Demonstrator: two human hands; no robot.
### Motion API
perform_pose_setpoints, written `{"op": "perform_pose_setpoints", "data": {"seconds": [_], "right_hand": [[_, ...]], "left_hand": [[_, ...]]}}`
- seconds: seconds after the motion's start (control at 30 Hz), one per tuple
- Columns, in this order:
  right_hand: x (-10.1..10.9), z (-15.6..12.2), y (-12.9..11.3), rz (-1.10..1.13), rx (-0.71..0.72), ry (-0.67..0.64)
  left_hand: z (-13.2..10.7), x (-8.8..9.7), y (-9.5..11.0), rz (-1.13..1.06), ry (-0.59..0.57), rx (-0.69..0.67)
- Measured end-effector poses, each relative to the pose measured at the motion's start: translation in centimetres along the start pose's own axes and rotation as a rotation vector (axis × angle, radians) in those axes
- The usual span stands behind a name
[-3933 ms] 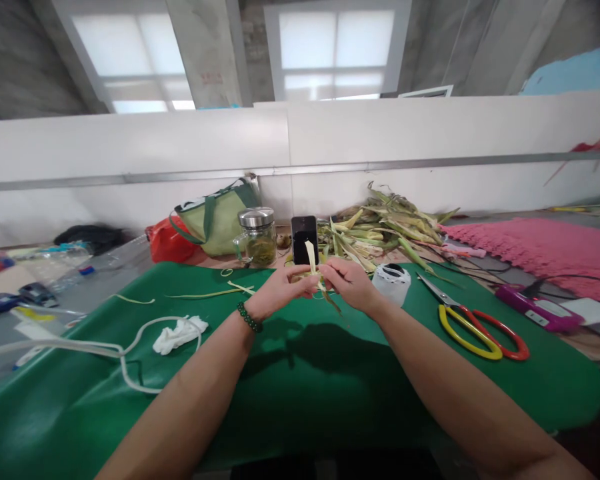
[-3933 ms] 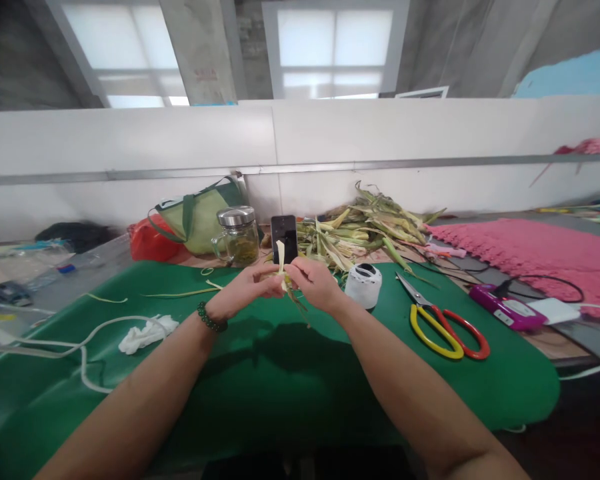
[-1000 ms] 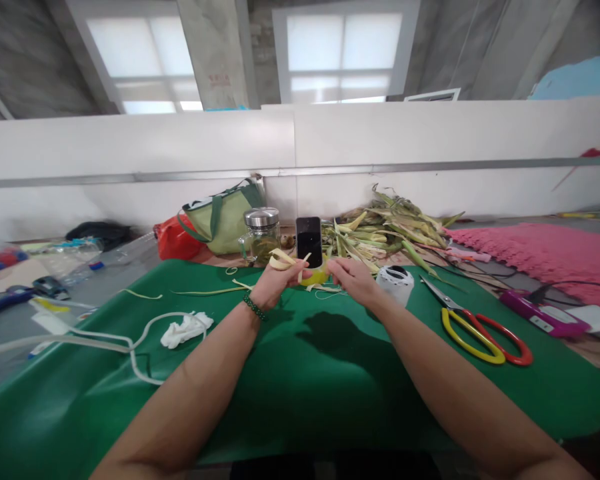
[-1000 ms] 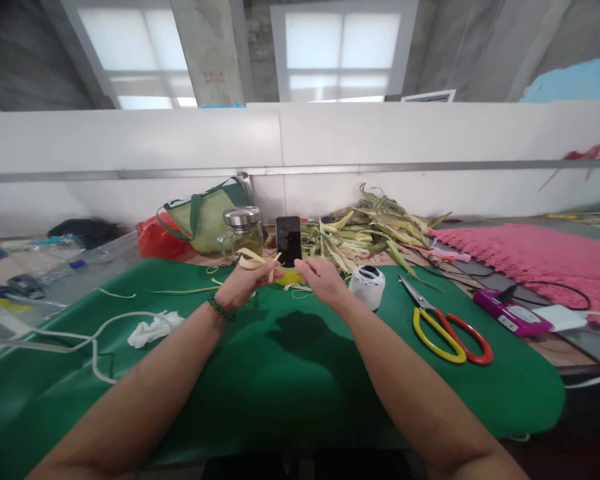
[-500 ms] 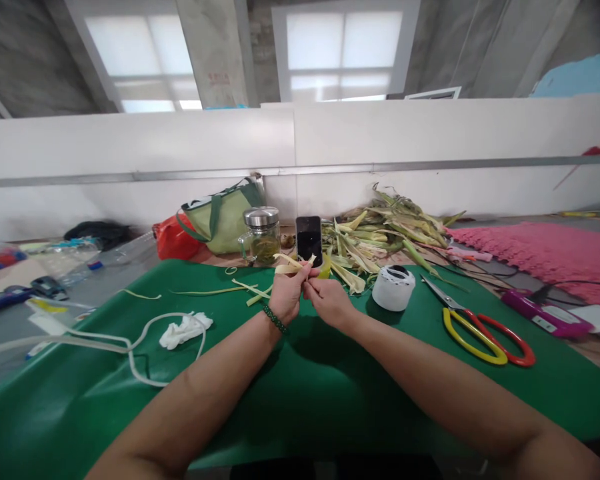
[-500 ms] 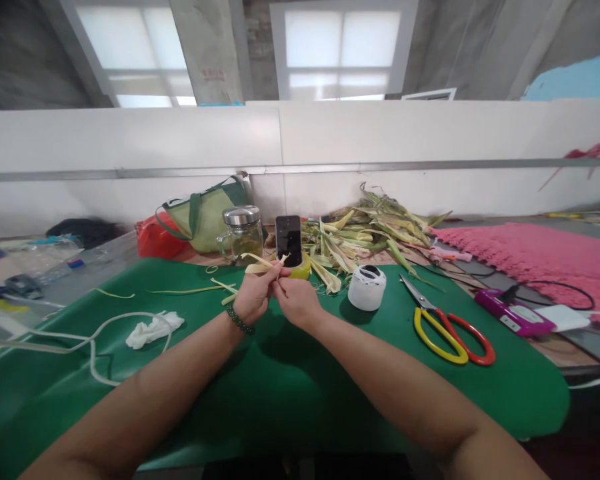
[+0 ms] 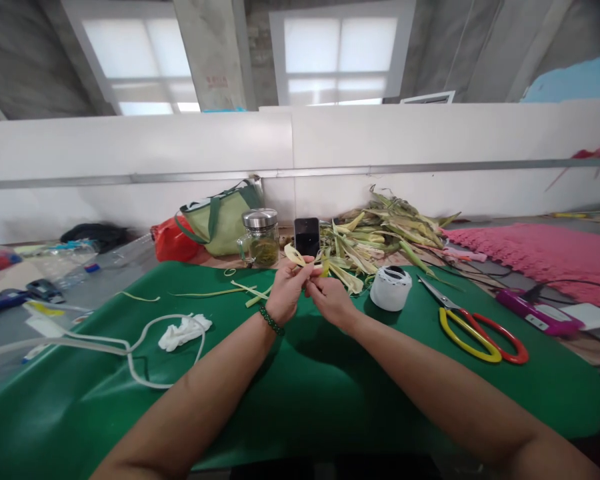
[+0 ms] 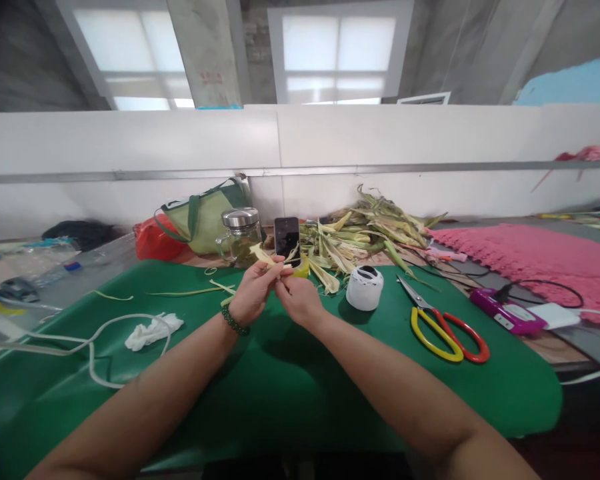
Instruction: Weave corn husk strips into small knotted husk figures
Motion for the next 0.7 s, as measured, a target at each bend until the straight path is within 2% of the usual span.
{"op": "perform_pose_setpoints", "data": {"seconds": [0.07, 0.17, 0.27, 0.33, 0.4, 0.47, 0.53, 0.57, 0.63, 0.7], "right_hand": [[0.1, 0.1, 0.2, 0.062, -0.003, 0.0], [-0.3, -0.1, 0.0, 0.068, 0.027, -0.042], [-0.7, -0.7, -0.6, -0.084, 0.104, -0.059], [-0.5, -0.9, -1.0, -0.203, 0.132, -0.063], [0.2, -0.8, -1.1, -0.274, 0.134, -0.054], [1.5, -0.5, -1.0, -0.299, 0.084, 0.019], [2.8, -0.1, -0.6, -0.3, -0.021, 0.099], [3.2, 0.1, -0.3, -0.3, -0.057, 0.079], [3.4, 0.5, 0.2, -0.28, -0.046, -0.031], [3.3, 0.7, 0.6, -0.181, 0.025, -0.143]], "left_hand": [[-0.2, 0.1, 0.2, 0.05, -0.029, -0.051], [0.1, 0.4, -0.2, 0.14, 0.017, -0.096], [1.0, 0.9, -0.9, 0.206, 0.101, -0.174], [1.6, 1.4, -1.2, 0.233, 0.114, -0.225], [2.1, 1.9, -1.2, 0.304, 0.094, -0.228], [2.3, 2.4, -0.9, 0.386, 0.084, -0.224], [2.3, 2.5, -0.5, 0.455, -0.015, -0.222], [2.1, 2.4, -0.4, 0.469, -0.071, -0.201], [1.8, 2.1, -0.2, 0.487, -0.18, -0.152], [1.5, 1.9, -0.1, 0.515, -0.247, -0.111]]}}
Point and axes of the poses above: each hand's wrist, its own z-axis towards the middle knuckle, its own x-axis out of the back of the hand, y = z × x, the point moved 2 cm from there along z, towards the middle knuckle, and after that the axes turned 10 degrees about z, right-handed, at the moved point
